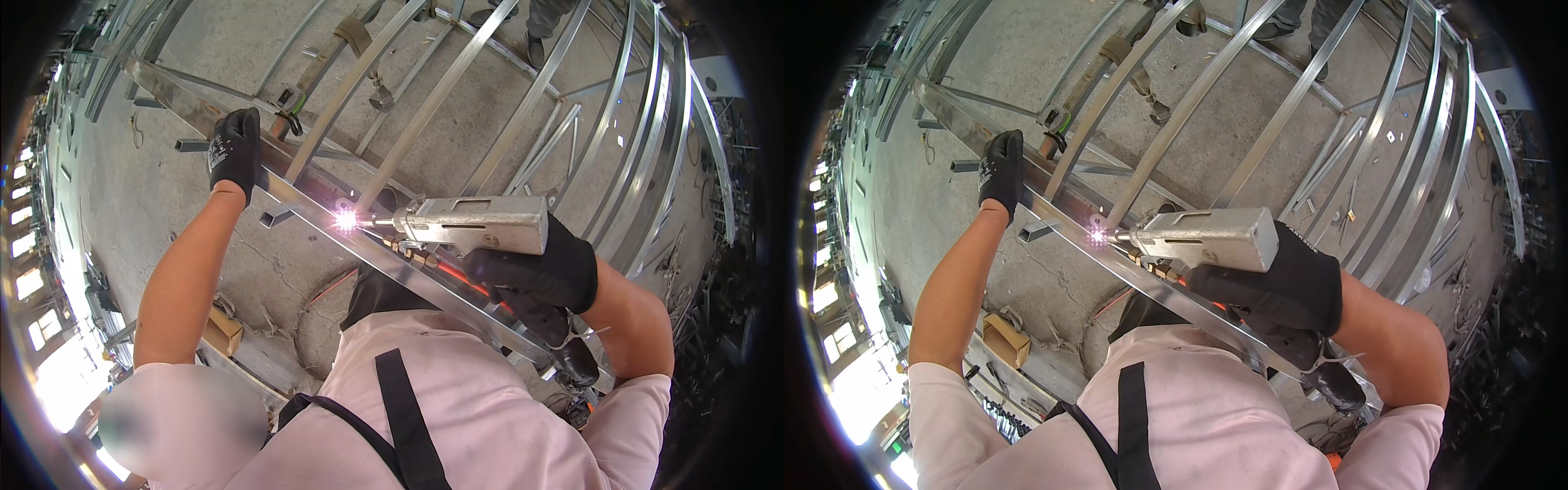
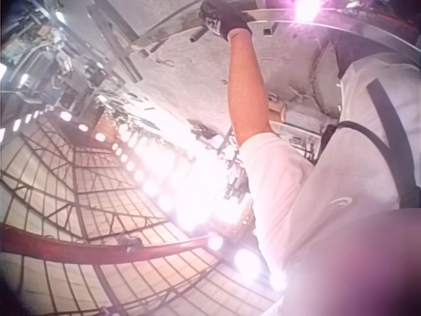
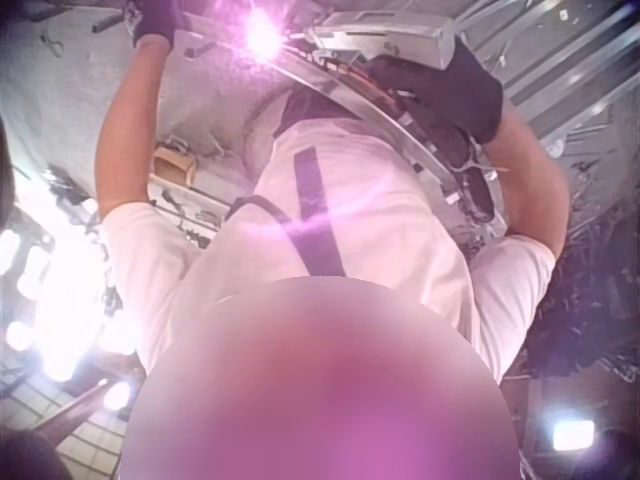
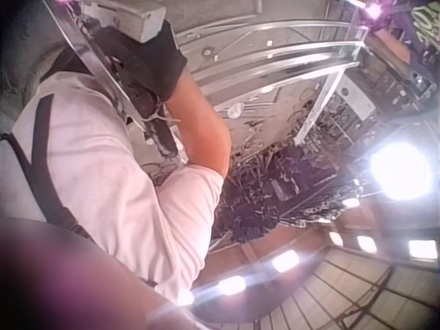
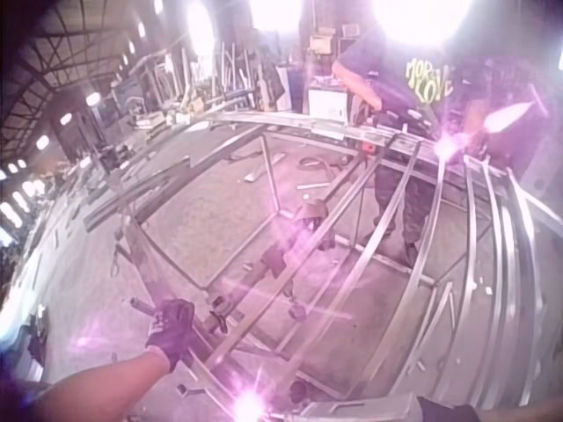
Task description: The person welds a metal frame using a handheld welding torch, creating bright sparks at the joints. They repeatedly position and tack weld metal bars to assemble the structure.
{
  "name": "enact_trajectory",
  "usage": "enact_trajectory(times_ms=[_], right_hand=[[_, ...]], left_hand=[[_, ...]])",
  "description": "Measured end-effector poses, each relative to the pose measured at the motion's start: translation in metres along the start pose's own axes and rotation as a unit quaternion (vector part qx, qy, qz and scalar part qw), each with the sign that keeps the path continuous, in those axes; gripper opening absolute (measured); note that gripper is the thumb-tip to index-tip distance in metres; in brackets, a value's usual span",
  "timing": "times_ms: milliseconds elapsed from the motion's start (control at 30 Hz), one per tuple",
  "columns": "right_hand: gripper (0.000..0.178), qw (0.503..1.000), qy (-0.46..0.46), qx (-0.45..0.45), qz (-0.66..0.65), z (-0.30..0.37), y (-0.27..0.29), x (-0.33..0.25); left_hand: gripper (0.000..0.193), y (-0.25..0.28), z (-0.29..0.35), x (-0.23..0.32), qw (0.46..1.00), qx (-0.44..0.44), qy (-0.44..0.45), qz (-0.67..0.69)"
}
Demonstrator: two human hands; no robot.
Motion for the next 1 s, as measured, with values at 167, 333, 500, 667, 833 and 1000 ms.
enact_trajectory(times_ms=[167, 333, 500, 667, 833, 1000], right_hand=[[0.053, 1.0, 0.004, -0.001, -0.011, 0.0003, -0.0007, -0.0004], [0.052, 1.0, -0.009, -0.005, 0.006, 0.0028, 0.0007, 0.0036], [0.05, 1.0, -0.004, 0.001, 0.014, 0.0041, 0.001, 0.0032], [0.05, 1.0, -0.007, 0.004, -0.002, 0.0083, 0.0021, 0.0037], [0.05, 1.0, 0.002, 0.004, 0.002, 0.0061, 0.0025, 0.0063], [0.05, 1.0, -0.001, 0.001, 0.007, 0.0075, 0.0045, 0.0079]], left_hand=[[0.046, -0.0018, -0.0007, -0.0032, 1.0, 0.002, 0.0, -0.002], [0.047, -0.0041, -0.0022, -0.0051, 1.0, 0.001, -0.007, 0.0], [0.046, -0.003, -0.0014, -0.0043, 1.0, -0.002, -0.003, 0.009], [0.044, -0.0034, -0.0018, -0.0042, 1.0, -0.013, -0.002, -0.004], [0.044, -0.0035, -0.0009, -0.0047, 1.0, -0.007, 0.003, -0.003], [0.045, -0.0042, -0.001, -0.005, 1.0, -0.004, -0.008, -0.004]])
Point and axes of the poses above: each hand's wrist, its own z-axis away from the middle knuckle, its own y-axis out of the back of the hand, x = y × z, the point moved 9 cm from there along -z, towards the middle knuckle, and after that the axes turned 11 degrees about x, right-handed, at the moved point
